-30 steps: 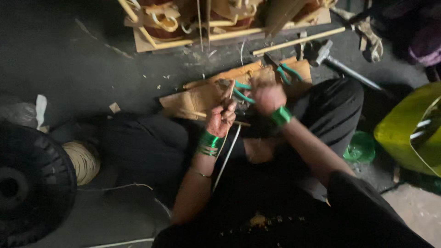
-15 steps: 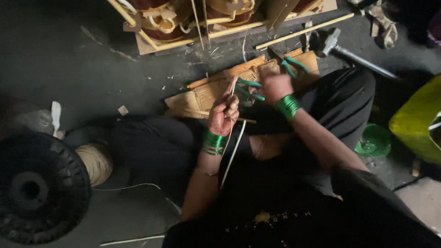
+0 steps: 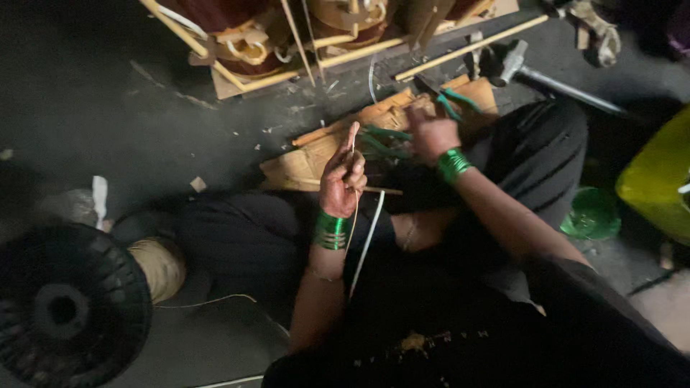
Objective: The person sits on the floor and assembles a wooden structure by inserting dowels into pre-drilled holes and securing them with string. They use pliers to cut and adjust the string and a hammer to tap dowels into place.
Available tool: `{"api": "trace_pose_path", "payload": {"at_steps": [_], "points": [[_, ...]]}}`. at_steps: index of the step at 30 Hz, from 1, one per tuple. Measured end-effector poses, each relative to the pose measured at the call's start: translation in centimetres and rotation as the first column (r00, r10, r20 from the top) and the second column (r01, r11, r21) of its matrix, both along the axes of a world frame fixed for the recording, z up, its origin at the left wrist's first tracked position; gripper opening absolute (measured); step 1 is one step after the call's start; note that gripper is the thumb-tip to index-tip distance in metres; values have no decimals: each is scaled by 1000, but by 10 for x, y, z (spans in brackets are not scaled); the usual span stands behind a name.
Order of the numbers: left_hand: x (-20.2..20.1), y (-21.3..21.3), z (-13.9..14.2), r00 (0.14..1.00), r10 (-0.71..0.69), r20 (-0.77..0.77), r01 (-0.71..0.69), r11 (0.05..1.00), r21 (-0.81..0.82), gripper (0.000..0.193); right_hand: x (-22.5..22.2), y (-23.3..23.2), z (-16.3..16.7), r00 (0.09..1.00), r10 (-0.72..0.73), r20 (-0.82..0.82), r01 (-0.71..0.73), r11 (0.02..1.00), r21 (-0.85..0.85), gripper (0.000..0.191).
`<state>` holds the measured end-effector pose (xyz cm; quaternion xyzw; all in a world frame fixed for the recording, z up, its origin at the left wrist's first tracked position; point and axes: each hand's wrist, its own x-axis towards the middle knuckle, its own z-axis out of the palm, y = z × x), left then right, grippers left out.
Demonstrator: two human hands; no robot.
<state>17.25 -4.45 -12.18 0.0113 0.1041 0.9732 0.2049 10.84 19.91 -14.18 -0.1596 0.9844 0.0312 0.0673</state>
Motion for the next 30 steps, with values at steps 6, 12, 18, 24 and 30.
{"api": "trace_pose_path", "payload": {"at_steps": [6,12,18,24,30], "points": [[5,-24,20,977,176,-124,-215,750,-626,49,35,5,-25,864,-62,-500,-155,911,-382,34],[1,-18,57,969,130,-210,-245,613,-751,41,75,-59,-83,927,269,260,-231,959,-167,16],[13,-23,115,978,81,-195,-205,577,-790,41,43,-13,-3,992,44,117,-32,994,-107,14],[27,2,158,993,-105,-53,45,756,-653,38,60,16,106,962,-53,267,196,-546,-814,16],[46,60,179,992,-121,-43,40,610,-792,20,66,5,125,841,339,421,492,-802,-338,28]]}}
